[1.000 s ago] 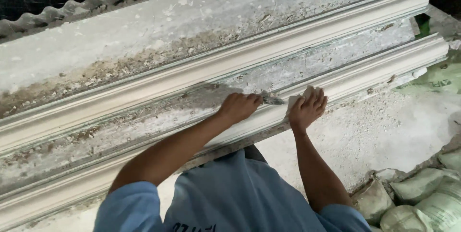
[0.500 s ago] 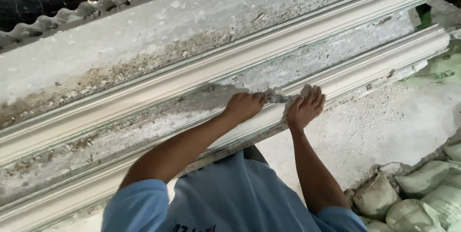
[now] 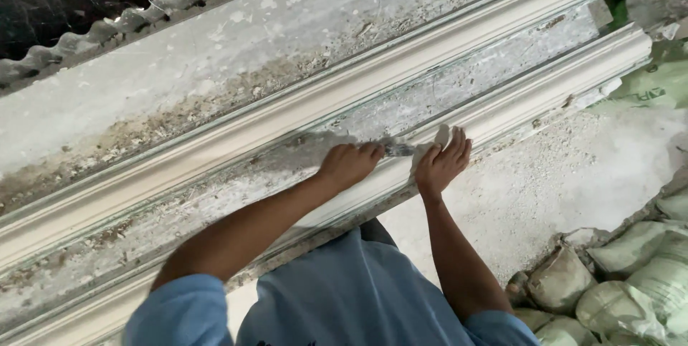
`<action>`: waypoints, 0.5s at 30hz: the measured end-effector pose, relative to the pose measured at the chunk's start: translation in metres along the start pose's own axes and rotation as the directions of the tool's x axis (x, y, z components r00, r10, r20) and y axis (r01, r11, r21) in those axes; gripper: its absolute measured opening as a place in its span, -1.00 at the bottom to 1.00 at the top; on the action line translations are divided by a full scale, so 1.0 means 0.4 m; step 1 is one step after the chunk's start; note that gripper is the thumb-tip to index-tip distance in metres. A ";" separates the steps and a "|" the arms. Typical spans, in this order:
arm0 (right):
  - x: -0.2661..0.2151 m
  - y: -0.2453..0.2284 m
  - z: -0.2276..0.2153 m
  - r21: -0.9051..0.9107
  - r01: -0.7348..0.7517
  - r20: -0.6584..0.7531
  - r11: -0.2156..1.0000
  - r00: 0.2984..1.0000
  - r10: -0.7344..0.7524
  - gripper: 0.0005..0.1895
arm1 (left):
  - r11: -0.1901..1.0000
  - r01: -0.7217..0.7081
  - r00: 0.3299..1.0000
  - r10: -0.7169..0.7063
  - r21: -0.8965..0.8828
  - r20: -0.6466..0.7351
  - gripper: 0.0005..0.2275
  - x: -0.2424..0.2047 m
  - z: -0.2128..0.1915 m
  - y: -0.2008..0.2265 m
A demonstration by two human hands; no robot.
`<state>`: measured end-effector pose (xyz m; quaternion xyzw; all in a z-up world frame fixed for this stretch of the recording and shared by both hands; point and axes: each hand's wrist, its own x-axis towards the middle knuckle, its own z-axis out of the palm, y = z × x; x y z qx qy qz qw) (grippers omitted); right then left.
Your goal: Using a putty knife to apply and smooth plaster onto decorative ceiling moldings.
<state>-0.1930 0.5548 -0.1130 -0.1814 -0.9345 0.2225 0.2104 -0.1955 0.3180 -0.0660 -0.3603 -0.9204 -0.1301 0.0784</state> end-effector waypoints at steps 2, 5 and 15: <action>-0.001 0.005 0.005 -0.003 0.008 -0.015 1.000 1.000 -0.008 -0.38 | 1.000 0.021 0.998 -0.021 0.011 -0.067 -0.76 0.101 0.119 0.026; -0.004 0.024 0.022 0.001 0.017 -0.031 1.000 0.999 -0.017 -0.36 | 0.998 0.037 0.985 -0.028 0.049 -0.172 -0.82 0.204 0.168 0.039; 0.000 0.003 0.001 0.014 0.039 -0.054 0.999 0.998 -0.038 -0.35 | 1.000 -0.013 1.000 0.013 -0.003 -0.015 -0.75 0.032 -0.043 -0.016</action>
